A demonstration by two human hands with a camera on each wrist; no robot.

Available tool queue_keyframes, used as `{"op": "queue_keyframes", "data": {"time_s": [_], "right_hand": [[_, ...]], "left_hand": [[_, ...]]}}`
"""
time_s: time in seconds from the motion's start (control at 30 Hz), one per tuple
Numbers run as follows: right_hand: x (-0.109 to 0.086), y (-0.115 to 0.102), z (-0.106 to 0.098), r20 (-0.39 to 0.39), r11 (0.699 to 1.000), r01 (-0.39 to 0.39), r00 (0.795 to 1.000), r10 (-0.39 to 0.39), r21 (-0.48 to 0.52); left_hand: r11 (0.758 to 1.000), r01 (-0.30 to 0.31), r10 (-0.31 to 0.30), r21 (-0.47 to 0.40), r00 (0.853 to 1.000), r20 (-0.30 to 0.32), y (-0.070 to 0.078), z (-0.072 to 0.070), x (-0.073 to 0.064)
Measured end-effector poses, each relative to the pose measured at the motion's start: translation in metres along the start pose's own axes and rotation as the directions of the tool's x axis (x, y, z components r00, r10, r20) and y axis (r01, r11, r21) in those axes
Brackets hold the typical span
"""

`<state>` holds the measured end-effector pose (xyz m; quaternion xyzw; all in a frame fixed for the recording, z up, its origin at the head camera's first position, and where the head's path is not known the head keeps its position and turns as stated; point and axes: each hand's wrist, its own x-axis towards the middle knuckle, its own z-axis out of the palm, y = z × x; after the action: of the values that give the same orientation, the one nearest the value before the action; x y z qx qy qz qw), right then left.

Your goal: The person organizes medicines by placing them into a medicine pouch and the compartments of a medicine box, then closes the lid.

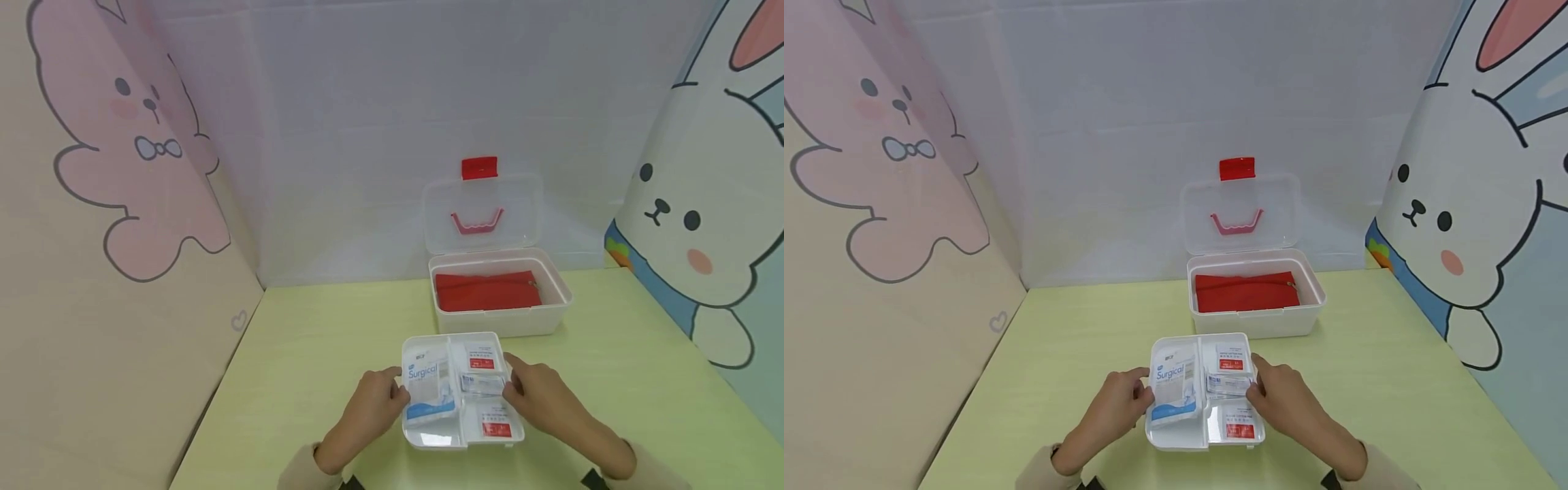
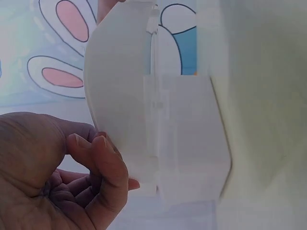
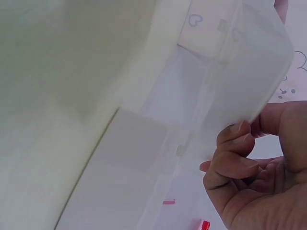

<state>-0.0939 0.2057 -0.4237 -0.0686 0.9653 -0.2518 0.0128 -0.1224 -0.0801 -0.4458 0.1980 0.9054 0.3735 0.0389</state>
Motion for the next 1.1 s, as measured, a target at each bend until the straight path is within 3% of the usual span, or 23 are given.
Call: {"op": "queue_keyframes", "data": {"time_s": [0.17, 0.5, 0.73, 0.9, 1.1], "right_hand": [[0.006, -0.004, -0.022, -0.073, 0.998, 0.064, 0.995, -0.066, -0.029], [0.021, -0.005, -0.059, -0.164, 0.987, 0.143, 0.974, -0.154, -0.076], [0.056, -0.005, -0.077, -0.184, 0.973, 0.208, 0.957, -0.224, -0.1], [0.079, -0.001, -0.088, -0.165, 0.983, 0.146, 0.973, -0.163, -0.109], [0.098, 0.005, -0.1, -0.164, 0.987, 0.08, 0.981, -0.103, -0.138]], "left_hand": [[0.999, -0.043, 0.043, 0.004, 0.998, -0.042, 0.013, -0.014, 0.013], [0.995, -0.081, 0.078, -0.052, 0.995, -0.057, 0.037, -0.034, 0.049], [0.995, -0.094, 0.09, -0.042, 0.992, -0.093, 0.043, -0.05, 0.077], [0.996, -0.076, 0.071, -0.047, 0.992, -0.107, 0.047, -0.055, 0.102], [0.999, -0.012, 0.009, -0.031, 0.996, -0.089, 0.053, -0.057, 0.133]]}}
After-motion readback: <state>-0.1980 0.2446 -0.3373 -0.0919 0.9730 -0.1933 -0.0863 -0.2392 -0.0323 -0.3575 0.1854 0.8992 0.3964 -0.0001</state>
